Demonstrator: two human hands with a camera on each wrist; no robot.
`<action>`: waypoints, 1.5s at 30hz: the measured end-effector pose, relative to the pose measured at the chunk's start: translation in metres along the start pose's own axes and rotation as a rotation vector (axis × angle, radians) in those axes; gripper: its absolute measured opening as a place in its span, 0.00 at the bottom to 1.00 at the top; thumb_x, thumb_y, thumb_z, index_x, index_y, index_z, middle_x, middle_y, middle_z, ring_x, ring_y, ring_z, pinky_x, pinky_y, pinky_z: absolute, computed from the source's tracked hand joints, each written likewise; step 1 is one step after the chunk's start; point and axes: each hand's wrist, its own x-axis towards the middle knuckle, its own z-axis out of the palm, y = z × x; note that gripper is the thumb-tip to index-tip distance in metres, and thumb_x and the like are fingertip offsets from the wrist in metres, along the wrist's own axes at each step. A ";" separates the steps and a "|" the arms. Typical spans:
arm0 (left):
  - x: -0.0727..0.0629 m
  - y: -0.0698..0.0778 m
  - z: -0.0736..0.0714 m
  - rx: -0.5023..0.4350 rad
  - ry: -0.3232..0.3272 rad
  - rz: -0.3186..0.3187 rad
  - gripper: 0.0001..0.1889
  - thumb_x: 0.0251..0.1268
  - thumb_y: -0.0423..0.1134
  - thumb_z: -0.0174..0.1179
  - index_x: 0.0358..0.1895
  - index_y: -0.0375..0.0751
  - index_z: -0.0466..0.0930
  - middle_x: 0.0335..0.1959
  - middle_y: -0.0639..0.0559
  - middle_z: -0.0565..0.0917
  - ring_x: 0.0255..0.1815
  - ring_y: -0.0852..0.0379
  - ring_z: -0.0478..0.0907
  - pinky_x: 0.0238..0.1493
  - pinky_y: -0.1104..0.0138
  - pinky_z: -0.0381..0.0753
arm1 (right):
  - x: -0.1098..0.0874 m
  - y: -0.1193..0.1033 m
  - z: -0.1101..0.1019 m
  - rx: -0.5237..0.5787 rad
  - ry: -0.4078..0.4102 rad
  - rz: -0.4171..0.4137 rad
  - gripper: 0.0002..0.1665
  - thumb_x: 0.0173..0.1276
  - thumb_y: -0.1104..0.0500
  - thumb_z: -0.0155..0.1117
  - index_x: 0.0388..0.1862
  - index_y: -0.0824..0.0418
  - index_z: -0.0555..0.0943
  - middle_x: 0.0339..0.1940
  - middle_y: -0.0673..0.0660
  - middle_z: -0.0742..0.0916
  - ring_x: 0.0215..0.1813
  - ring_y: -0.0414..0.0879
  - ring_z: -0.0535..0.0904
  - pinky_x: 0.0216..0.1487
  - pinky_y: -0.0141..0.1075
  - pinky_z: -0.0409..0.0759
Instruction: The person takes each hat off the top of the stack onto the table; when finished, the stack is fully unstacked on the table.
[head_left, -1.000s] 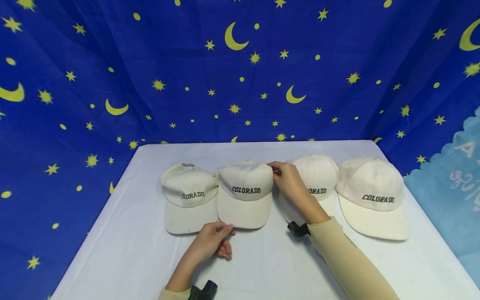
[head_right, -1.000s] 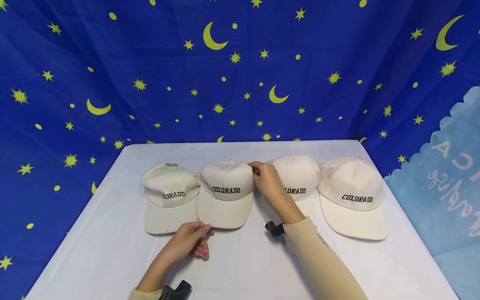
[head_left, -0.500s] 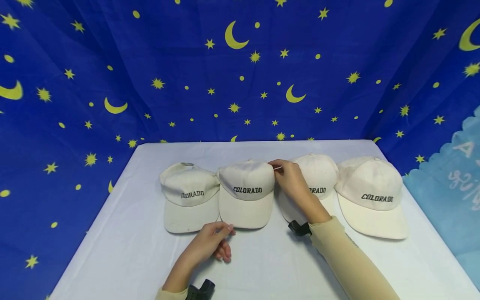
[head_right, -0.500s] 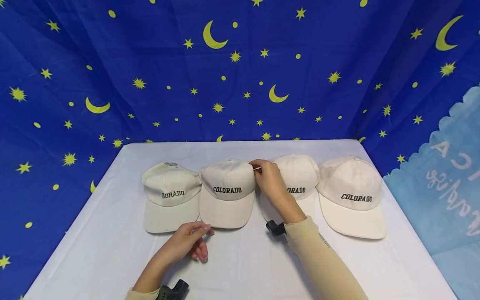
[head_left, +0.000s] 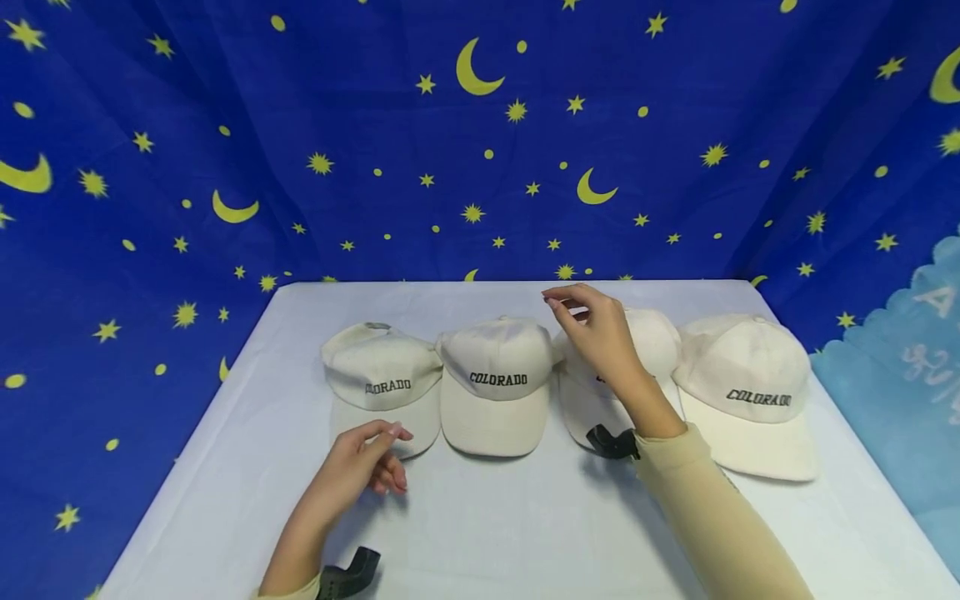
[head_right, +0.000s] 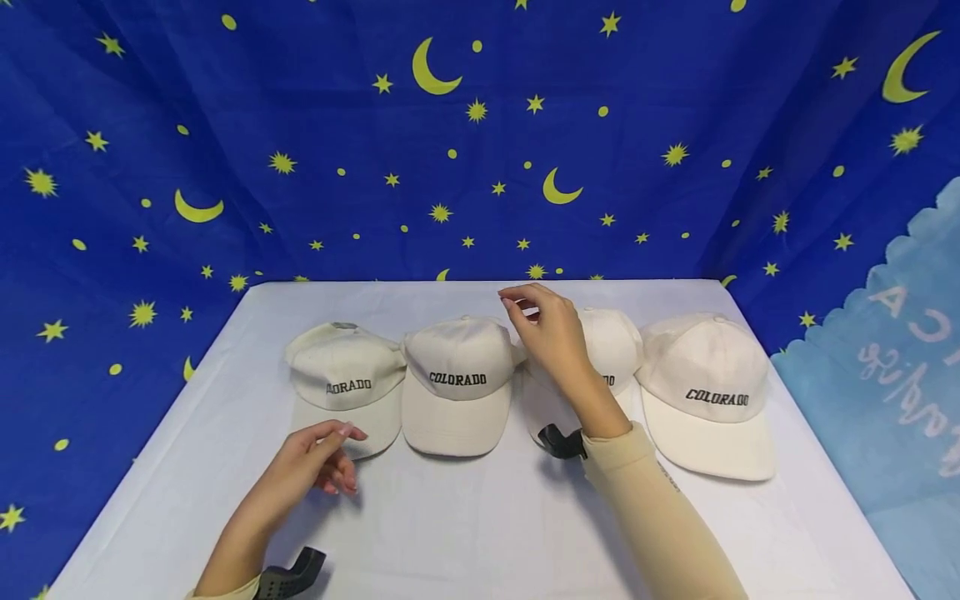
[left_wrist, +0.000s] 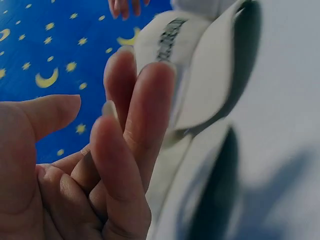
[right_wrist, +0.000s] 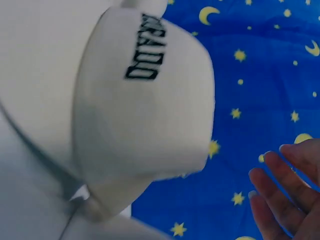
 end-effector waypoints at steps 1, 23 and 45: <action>-0.003 0.002 -0.006 0.009 0.032 0.002 0.23 0.82 0.48 0.50 0.55 0.27 0.77 0.19 0.41 0.83 0.22 0.49 0.84 0.23 0.67 0.79 | 0.002 -0.004 0.002 0.009 -0.002 -0.013 0.11 0.76 0.59 0.65 0.53 0.58 0.87 0.49 0.53 0.90 0.47 0.46 0.87 0.45 0.43 0.85; -0.033 -0.017 -0.058 0.161 0.408 0.109 0.14 0.81 0.41 0.54 0.53 0.33 0.83 0.45 0.42 0.87 0.39 0.57 0.85 0.35 0.63 0.82 | 0.015 -0.058 0.097 0.096 -0.193 -0.121 0.12 0.76 0.58 0.64 0.54 0.55 0.87 0.49 0.49 0.88 0.47 0.42 0.85 0.44 0.38 0.85; -0.025 -0.051 -0.044 0.888 0.246 0.376 0.32 0.73 0.57 0.61 0.76 0.55 0.68 0.81 0.46 0.58 0.80 0.34 0.52 0.68 0.33 0.60 | -0.016 -0.069 0.164 0.086 -0.384 -0.072 0.34 0.74 0.53 0.66 0.74 0.62 0.70 0.75 0.63 0.72 0.76 0.59 0.67 0.75 0.51 0.63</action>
